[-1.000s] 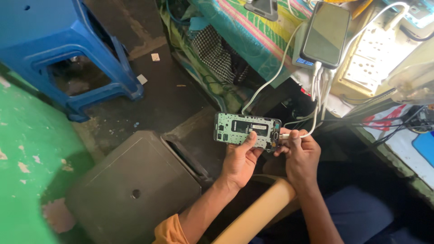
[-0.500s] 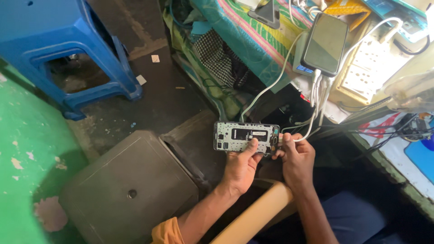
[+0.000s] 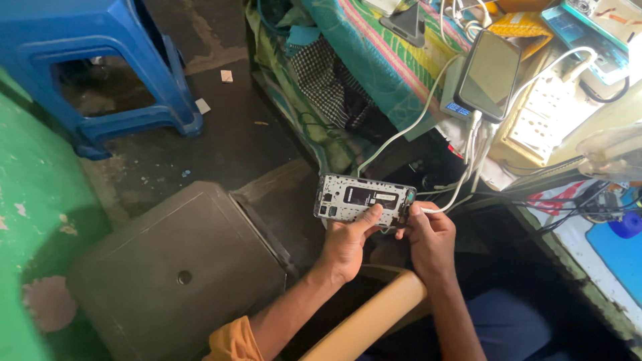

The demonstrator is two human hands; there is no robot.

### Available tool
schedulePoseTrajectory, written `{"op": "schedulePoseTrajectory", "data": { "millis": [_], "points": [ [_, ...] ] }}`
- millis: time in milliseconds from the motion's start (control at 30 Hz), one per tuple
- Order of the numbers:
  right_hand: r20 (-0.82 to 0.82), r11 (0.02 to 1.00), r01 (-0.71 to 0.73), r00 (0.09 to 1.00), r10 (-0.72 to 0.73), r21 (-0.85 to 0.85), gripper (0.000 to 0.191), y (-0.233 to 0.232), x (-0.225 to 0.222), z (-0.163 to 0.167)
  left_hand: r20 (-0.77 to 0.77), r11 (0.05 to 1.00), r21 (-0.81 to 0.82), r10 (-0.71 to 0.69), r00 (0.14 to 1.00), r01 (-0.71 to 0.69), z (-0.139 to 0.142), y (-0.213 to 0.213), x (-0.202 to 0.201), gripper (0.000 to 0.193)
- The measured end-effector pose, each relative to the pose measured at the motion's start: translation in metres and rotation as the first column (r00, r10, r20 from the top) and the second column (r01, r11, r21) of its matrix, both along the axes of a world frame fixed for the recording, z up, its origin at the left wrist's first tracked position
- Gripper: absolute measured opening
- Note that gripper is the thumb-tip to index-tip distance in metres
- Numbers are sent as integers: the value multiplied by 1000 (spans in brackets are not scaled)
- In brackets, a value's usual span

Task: The person pries the back cover off a Samsung smartphone and removes the battery while seated, working on their lap. They then move the phone frame to a repair bench and use a screwdriver to unscrew and work on the internal components of the device.

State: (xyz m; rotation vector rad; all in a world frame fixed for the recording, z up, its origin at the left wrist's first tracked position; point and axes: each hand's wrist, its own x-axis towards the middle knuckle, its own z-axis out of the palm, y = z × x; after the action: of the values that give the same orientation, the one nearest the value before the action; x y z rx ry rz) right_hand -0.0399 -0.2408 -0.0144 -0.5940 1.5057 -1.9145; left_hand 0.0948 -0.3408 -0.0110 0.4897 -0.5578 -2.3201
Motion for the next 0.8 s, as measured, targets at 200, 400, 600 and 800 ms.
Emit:
{"op": "schedulePoseTrajectory", "data": {
  "millis": [200,400,600,800],
  "points": [
    [41,1000,-12,999,12,-22,17,-1,0,0,-5,1000,-5,7,1000,-7,5,-2,3,22],
    [64,1000,-6,998,8,-31,16,0,1,0,38,1000,-20,-3,999,4,7,-3,6,23],
    [32,999,24,999,-23,-26,18,-2,-1,-5,26,998,-23,65,998,-64,9,-3,5,24],
    [52,999,40,998,-39,-25,19,-4,2,-9,-14,994,-34,100,995,-100,8,-1,4,25]
  ]
}}
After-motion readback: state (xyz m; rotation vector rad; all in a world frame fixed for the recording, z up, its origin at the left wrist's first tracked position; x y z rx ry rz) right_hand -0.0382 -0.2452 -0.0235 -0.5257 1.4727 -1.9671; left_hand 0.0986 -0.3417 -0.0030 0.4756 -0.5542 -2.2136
